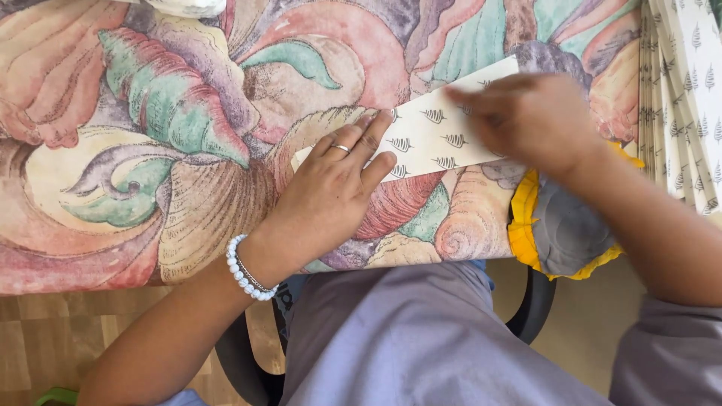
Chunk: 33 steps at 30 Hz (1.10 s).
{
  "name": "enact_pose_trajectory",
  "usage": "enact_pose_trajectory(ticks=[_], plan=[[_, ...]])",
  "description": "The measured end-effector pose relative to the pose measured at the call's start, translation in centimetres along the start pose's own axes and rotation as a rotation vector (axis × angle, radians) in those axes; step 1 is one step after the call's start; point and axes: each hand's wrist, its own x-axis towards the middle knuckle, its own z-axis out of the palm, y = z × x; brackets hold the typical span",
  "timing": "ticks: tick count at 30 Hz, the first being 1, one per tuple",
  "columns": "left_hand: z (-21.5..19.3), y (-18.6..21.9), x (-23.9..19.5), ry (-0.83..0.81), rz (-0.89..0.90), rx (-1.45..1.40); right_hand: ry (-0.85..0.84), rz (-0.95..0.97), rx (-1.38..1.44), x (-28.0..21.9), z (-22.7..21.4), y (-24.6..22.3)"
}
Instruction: Folding individual paper wrappers into a specific shape for packaging
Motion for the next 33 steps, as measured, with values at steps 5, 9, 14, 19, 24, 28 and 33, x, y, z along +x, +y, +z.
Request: enact_pose_trajectory(ticks=[5, 9, 14, 19, 24, 28, 33], plan=[[0.1, -0.1, 0.0, 0.067, 0.023, -0.024, -0.017, 0.184, -0.277, -3.9, -0.6, 6.3], [0.2, 0.1, 0.2, 0.099, 0.026, -0.023, 0.006, 0.182, -0.267, -1.1, -2.1, 4.7], [-0.2, 0.5, -0.4, 0.031, 0.019, -0.078, 0.118, -0.176, 0.255, 1.8, -3.6, -1.1], [-0.1, 0.5, -0.5, -0.016, 0.052, -0.067, -0.037, -0.174, 0.319, -2.5, -3.3, -1.7], [-0.4, 1.0, 0.2, 0.012, 0.099, -0.113, -0.006, -0.180, 0.045, -4.4, -2.7, -2.5], [-1.2, 2.4, 1.5, 0.084, -0.126, 0.009, 0.066, -0.218, 0.082, -5.2, -1.4, -2.6], [1.6, -0.7, 4.1, 0.172, -0.334, 0.025, 0.117, -0.187, 0.141, -4.6, -2.4, -3.6]])
